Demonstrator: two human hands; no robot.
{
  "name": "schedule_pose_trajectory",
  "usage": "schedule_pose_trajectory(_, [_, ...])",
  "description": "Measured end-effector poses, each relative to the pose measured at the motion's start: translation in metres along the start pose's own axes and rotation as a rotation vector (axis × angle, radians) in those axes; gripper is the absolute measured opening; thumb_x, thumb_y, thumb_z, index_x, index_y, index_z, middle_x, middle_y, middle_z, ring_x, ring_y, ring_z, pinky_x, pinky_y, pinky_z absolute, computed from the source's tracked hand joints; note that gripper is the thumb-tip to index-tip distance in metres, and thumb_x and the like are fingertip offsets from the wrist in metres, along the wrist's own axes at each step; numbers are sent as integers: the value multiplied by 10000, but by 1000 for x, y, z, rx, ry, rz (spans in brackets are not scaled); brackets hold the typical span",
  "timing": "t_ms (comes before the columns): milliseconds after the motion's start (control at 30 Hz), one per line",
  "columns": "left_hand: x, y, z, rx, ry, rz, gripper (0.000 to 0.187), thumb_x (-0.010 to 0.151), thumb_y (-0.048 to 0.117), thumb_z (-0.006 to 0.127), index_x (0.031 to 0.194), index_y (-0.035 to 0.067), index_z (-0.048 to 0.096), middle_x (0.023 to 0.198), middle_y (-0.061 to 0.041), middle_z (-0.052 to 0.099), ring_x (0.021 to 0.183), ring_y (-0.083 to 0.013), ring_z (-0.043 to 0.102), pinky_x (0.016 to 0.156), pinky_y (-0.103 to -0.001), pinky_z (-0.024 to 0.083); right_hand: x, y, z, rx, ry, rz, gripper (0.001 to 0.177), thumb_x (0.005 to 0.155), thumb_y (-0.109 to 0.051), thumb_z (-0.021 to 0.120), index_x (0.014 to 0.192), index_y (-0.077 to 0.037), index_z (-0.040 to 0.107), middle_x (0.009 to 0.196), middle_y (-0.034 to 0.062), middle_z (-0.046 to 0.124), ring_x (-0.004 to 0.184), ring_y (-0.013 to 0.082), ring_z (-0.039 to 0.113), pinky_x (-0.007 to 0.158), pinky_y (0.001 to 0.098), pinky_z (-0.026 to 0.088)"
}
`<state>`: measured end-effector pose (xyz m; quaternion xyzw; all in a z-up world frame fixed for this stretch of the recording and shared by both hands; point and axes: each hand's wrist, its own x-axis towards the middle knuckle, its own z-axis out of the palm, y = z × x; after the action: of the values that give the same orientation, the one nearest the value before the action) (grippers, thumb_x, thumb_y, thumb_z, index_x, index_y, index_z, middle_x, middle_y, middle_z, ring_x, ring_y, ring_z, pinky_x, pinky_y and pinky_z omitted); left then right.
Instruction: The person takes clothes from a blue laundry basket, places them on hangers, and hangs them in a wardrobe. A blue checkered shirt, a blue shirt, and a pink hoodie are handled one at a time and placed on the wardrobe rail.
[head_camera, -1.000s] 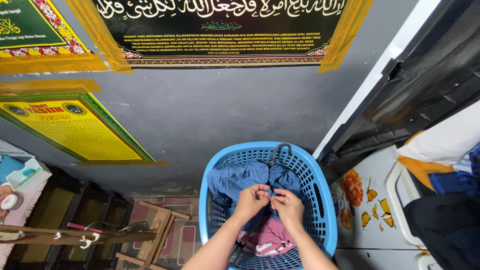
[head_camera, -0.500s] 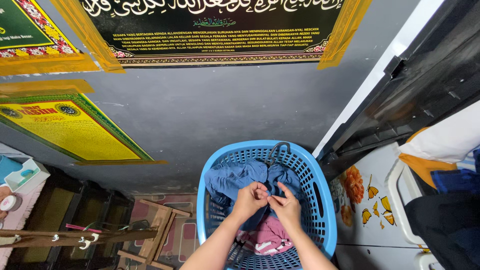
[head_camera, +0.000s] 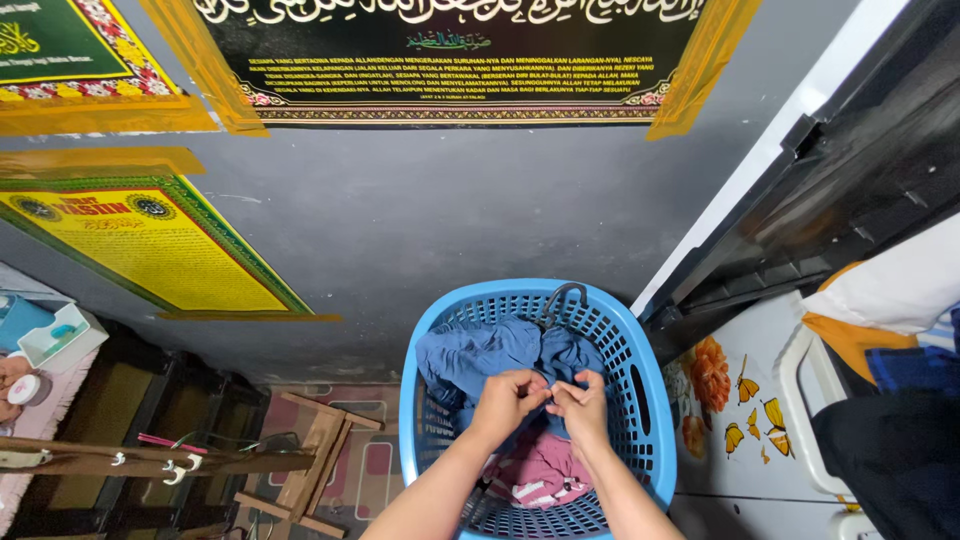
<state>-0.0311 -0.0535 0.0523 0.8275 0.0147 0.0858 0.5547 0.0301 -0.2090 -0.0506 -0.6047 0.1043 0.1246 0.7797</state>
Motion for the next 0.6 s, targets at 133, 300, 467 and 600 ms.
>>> schedule_pose_trajectory(133, [-6, 6, -4, 127, 15, 197, 93, 884, 120, 745, 956, 62, 747, 881, -113, 713, 770, -295, 708, 689, -357, 557, 2, 0, -3, -41, 26, 6, 465, 886, 68, 657, 1224, -72, 371, 1024, 213, 708, 790, 205, 704, 602, 331, 597])
schedule_pose_trajectory(300, [-2, 8, -11, 341, -88, 455, 69, 863, 92, 690, 928, 95, 712, 940, -80, 724, 886, -327, 715, 740, -411, 555, 2, -4, -9, -466, 9, -215, 433, 881, 49, 670, 1189, -69, 390, 915, 162, 768, 726, 194, 689, 589, 314, 546])
schedule_pose_trajectory(467, [-5, 22, -15, 196, 58, 240, 107, 903, 138, 694, 994, 81, 698, 953, -116, 728, 859, -343, 715, 720, -420, 561, 4, -32, -4, -372, -110, -19, 456, 820, 23, 716, 1146, -83, 415, 870, 111, 750, 681, 134, 664, 545, 307, 538])
schedule_pose_trajectory(600, [-3, 29, -25, 193, 78, 192, 368, 797, 252, 803, 1027, 24, 629, 952, -194, 708, 843, -400, 691, 692, -453, 542, 22, -66, 6, 37, -3, 167, 549, 779, 60, 743, 1197, -131, 444, 802, 87, 643, 610, 160, 577, 544, 341, 492])
